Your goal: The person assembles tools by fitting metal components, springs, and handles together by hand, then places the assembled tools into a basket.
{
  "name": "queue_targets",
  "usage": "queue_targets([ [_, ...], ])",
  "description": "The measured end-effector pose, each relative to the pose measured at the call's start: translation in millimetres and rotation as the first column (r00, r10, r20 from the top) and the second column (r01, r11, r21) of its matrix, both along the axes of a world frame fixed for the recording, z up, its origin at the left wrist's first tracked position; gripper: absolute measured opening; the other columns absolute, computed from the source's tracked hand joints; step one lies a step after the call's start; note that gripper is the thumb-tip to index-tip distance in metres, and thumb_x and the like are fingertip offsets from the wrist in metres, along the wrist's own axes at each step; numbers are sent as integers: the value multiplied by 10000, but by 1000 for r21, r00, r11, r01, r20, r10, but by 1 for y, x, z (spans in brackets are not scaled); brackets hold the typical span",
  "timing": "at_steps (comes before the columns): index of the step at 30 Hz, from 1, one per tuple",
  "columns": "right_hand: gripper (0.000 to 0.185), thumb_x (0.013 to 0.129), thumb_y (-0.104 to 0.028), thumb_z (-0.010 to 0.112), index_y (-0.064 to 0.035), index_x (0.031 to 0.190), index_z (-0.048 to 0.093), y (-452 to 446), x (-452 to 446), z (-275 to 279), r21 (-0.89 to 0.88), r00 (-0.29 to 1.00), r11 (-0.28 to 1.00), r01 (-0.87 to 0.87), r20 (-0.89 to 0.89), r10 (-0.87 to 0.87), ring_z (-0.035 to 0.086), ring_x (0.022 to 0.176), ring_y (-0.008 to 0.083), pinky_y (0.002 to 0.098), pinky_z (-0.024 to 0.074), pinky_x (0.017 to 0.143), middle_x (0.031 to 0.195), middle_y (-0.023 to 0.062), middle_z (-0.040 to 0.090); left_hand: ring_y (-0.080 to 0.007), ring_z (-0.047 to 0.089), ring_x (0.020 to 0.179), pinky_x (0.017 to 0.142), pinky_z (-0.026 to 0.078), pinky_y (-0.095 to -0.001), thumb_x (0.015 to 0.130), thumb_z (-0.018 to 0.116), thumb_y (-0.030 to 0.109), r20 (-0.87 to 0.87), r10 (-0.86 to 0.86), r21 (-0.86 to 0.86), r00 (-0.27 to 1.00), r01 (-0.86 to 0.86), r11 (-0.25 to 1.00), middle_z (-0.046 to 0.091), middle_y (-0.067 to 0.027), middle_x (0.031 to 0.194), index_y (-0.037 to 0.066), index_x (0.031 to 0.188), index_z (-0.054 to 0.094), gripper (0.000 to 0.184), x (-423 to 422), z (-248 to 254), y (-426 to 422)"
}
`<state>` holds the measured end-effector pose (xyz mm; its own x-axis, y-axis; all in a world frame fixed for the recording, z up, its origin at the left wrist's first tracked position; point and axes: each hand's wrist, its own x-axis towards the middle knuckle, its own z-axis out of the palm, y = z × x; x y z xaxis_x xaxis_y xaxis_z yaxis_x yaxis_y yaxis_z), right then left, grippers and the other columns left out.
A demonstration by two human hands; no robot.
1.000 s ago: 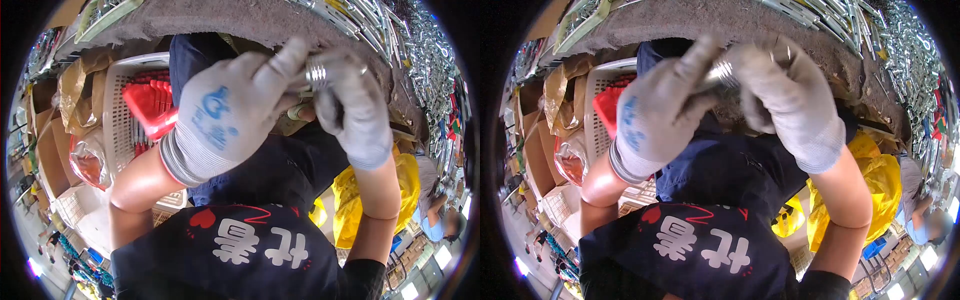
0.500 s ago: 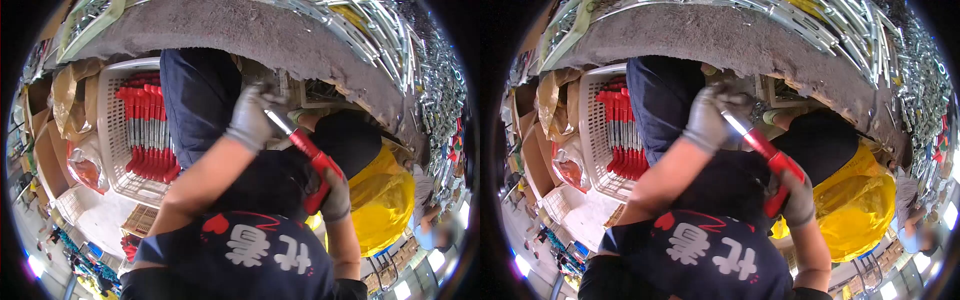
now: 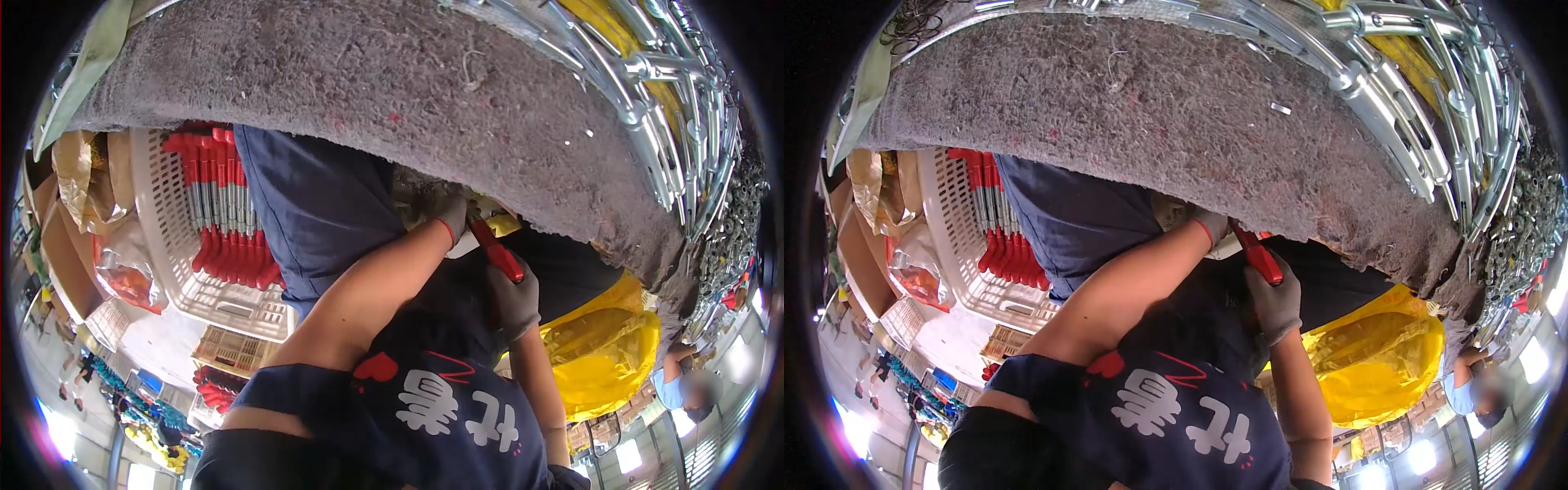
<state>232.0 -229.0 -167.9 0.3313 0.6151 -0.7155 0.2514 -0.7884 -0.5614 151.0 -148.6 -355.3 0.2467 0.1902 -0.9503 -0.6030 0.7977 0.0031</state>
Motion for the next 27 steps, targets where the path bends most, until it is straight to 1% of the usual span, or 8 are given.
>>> queue_targets([
  [6, 495, 711, -239, 761, -18, 1119, 589, 79, -33, 24, -284, 802, 804, -522, 156, 576, 630, 984, 363, 382, 494, 815, 1026, 199, 651, -269, 650, 874, 771, 520, -416, 952, 477, 381, 118, 2, 2, 993, -3, 1000, 661, -104, 981, 85, 1082, 605, 347, -26, -13, 23],
  [11, 477, 768, -315, 700, -30, 1132, 586, 89, -15, 2, -38, 764, 770, -637, 103, 637, 627, 1043, 315, 375, 484, 878, 1124, 179, 647, -278, 649, 895, 792, 507, -420, 947, 494, 329, 83, -158, 312, 984, 125, 942, 663, -115, 992, 75, 1076, 613, 309, -38, 38, 25],
  [14, 465, 831, -321, 619, -33, 1192, 565, 63, -10, 2, -1, 846, 855, -518, -148, 513, 579, 1136, 320, 399, 438, 966, 1198, 180, 620, -364, 612, 981, 872, 462, -417, 879, 572, 229, -700, -12, 651, 714, 644, 402, 657, -187, 1025, 53, 1047, 639, 252, -26, 98, -3],
  [16, 488, 865, -299, 561, -30, 1270, 520, 48, -22, -59, -158, 199, 310, -938, 490, 849, 493, 1240, 346, 423, 359, 1046, 1247, 185, 591, -368, 601, 1011, 896, 454, -427, 881, 547, 220, -894, -4, 445, 448, 888, 120, 658, -176, 1048, 52, 1073, 639, 272, -32, 102, 2],
  [18, 566, 835, -314, 587, -61, 1330, 486, 51, -35, -77, -125, 591, 636, -762, 269, 761, 421, 1289, 384, 426, 321, 1077, 1311, 204, 534, -366, 595, 1033, 912, 451, -432, 880, 524, 207, -952, 29, 302, 305, 950, -81, 655, -162, 1082, 53, 1100, 639, 292, -36, 83, 8],
  [23, 624, 801, -391, 638, -44, 1300, 496, 91, -32, 7, -282, 740, 705, -651, -25, 673, 523, 1183, 393, 430, 427, 992, 1328, 229, 508, -331, 581, 1104, 955, 448, -422, 895, 463, 173, -901, -337, -52, -272, 840, -540, 617, -144, 1199, 59, 1164, 619, 331, -36, 152, 32],
  [25, 608, 803, -403, 637, -43, 1276, 512, 91, -29, 1, -88, 739, 751, -655, 135, 660, 536, 1166, 396, 429, 434, 979, 1288, 225, 542, -322, 581, 1106, 951, 454, -423, 885, 477, 149, -956, -247, -16, -162, 864, -504, 616, -149, 1190, 47, 1157, 616, 322, -32, 137, 49],
  [27, 555, 818, -390, 623, -39, 1240, 539, 77, -42, -24, -241, 625, 628, -740, 100, 774, 499, 1214, 383, 417, 401, 1013, 1267, 218, 559, -308, 585, 1097, 934, 464, -426, 865, 501, 107, -845, -377, 401, 379, 916, 23, 624, -155, 1144, 26, 1147, 608, 312, -41, 98, 9],
])
